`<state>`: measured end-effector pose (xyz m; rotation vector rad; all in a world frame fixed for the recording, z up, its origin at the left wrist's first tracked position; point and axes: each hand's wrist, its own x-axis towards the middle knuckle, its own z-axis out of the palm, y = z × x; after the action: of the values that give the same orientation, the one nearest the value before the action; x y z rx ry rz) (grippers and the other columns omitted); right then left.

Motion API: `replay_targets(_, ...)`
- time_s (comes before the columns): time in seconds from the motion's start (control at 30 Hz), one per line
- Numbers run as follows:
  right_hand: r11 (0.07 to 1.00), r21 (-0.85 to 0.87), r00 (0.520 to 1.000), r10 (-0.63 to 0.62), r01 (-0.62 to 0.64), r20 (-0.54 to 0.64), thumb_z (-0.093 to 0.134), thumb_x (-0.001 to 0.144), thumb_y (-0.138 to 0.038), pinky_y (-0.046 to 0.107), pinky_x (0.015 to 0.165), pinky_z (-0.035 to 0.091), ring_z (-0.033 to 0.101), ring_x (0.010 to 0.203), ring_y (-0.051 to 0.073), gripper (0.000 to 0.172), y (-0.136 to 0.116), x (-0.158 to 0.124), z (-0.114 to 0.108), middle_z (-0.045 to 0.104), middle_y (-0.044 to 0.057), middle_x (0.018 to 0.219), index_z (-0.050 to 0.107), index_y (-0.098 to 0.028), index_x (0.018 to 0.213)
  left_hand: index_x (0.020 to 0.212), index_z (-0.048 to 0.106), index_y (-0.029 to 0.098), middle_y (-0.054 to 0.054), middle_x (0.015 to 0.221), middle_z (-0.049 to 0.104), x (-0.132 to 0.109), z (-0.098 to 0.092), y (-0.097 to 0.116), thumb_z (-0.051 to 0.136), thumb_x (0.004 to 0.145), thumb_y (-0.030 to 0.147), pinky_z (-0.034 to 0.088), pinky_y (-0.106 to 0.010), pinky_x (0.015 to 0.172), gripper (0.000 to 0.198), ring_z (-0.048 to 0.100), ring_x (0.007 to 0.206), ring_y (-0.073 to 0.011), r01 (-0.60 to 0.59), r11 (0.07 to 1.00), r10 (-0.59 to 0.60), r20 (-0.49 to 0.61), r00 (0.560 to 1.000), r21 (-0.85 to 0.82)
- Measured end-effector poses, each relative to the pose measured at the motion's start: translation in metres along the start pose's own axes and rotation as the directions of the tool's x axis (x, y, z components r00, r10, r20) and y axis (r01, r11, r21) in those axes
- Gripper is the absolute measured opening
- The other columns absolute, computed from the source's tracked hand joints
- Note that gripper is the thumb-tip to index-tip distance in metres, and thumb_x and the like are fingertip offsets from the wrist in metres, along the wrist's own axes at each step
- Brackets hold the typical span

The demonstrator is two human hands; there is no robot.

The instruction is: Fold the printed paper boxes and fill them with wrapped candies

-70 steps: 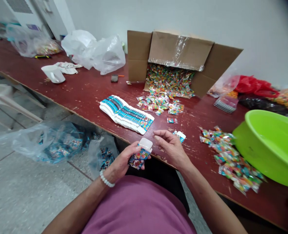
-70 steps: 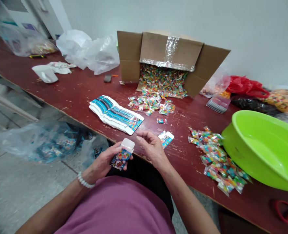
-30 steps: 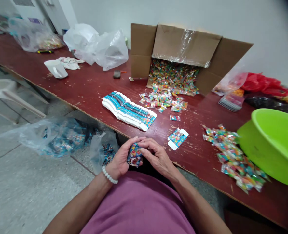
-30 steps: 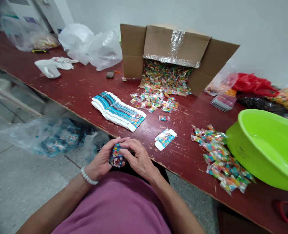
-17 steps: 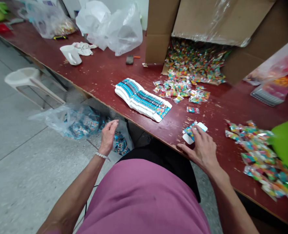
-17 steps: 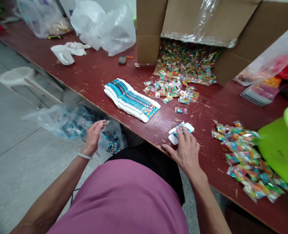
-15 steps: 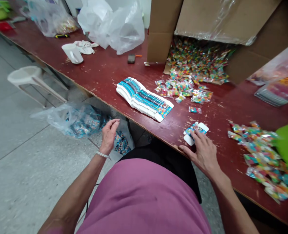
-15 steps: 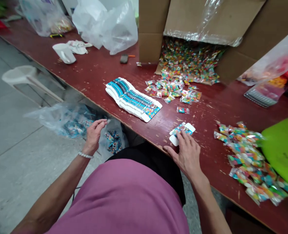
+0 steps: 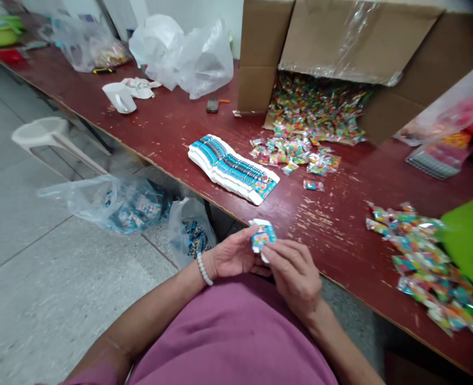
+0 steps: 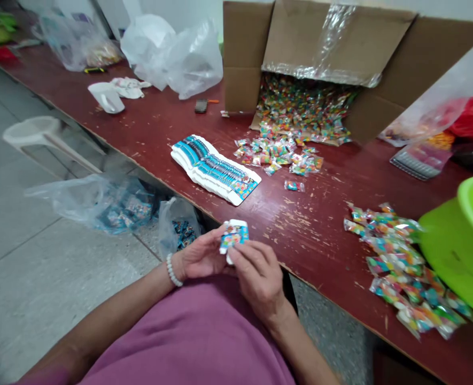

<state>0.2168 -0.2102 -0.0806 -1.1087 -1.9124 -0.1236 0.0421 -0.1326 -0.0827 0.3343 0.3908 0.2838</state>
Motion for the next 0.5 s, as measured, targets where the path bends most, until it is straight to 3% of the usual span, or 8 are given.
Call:
replay_targets(0.13, 0.998, 0.05, 0.997, -0.041, 0.038, 0.062, 0.067, 0.091, -0.02, 0.044, 0.097, 0.046, 0.069, 0.098, 0.022, 0.023, -0.023, 0.015, 0.005, 0.077, 0.004, 0.102, 0.067, -0.025, 0.114, 0.111, 0.069, 0.008, -0.01, 0.093, 0.073, -0.005, 0.004, 0.006, 0.077, 0.079, 0.031, 0.049, -0.024, 0.078, 0.04, 0.068, 0.081, -0.0149, -0.122, 0.992, 0.119, -0.072, 0.99, -0.029)
replay_targets(0.23, 0.981, 0.191, 0.994, -0.001, -0.02, 0.11, 0.067, 0.092, -0.039, 0.046, 0.096, 0.046, 0.067, 0.102, 0.026, 0.031, -0.027, 0.023, 0.002, 0.075, 0.008, 0.106, 0.064, -0.021, 0.116, 0.105, 0.07, 0.013, -0.005, 0.085, 0.071, -0.014, 0.006, 0.009, 0.081, 0.074, 0.027, 0.05, -0.026, 0.072, 0.035, 0.065, 0.07, -0.0137, -0.217, 0.972, 0.231, -0.196, 0.953, 0.091)
replay_targets(0.3, 0.956, 0.268, 0.99, 0.093, -0.118, 0.107, 0.062, 0.095, -0.034, 0.041, 0.088, 0.05, 0.067, 0.098, 0.024, 0.028, -0.024, 0.03, 0.0, 0.073, 0.01, 0.104, 0.062, -0.019, 0.119, 0.102, 0.069, 0.015, -0.002, 0.08, 0.069, -0.018, 0.008, 0.009, 0.083, 0.072, 0.03, 0.049, -0.026, 0.068, 0.036, 0.063, 0.065, -0.0133, -0.242, 0.941, 0.299, -0.244, 0.922, 0.238)
replay_targets(0.4, 0.949, 0.226, 0.975, 0.213, -0.221, 0.061, 0.059, 0.094, -0.017, 0.038, 0.084, 0.051, 0.064, 0.095, 0.023, 0.022, -0.014, 0.044, 0.002, 0.07, 0.01, 0.1, 0.063, -0.019, 0.115, 0.093, 0.069, 0.015, 0.0, 0.071, 0.065, -0.021, 0.011, 0.01, 0.084, 0.071, 0.032, 0.046, -0.024, 0.065, 0.031, 0.058, 0.062, -0.0119, -0.201, 0.833, 0.349, -0.208, 0.914, 0.515)
replay_targets(0.5, 0.975, 0.126, 0.981, 0.174, -0.185, 0.088, 0.06, 0.091, -0.015, 0.039, 0.083, 0.05, 0.061, 0.095, 0.025, 0.015, -0.003, 0.058, 0.003, 0.068, 0.012, 0.101, 0.064, -0.018, 0.106, 0.079, 0.068, 0.014, 0.001, 0.066, 0.061, -0.023, 0.017, 0.014, 0.083, 0.069, 0.033, 0.042, -0.023, 0.062, 0.027, 0.053, 0.062, -0.0111, -0.136, 0.691, 0.322, -0.133, 0.937, 0.71)
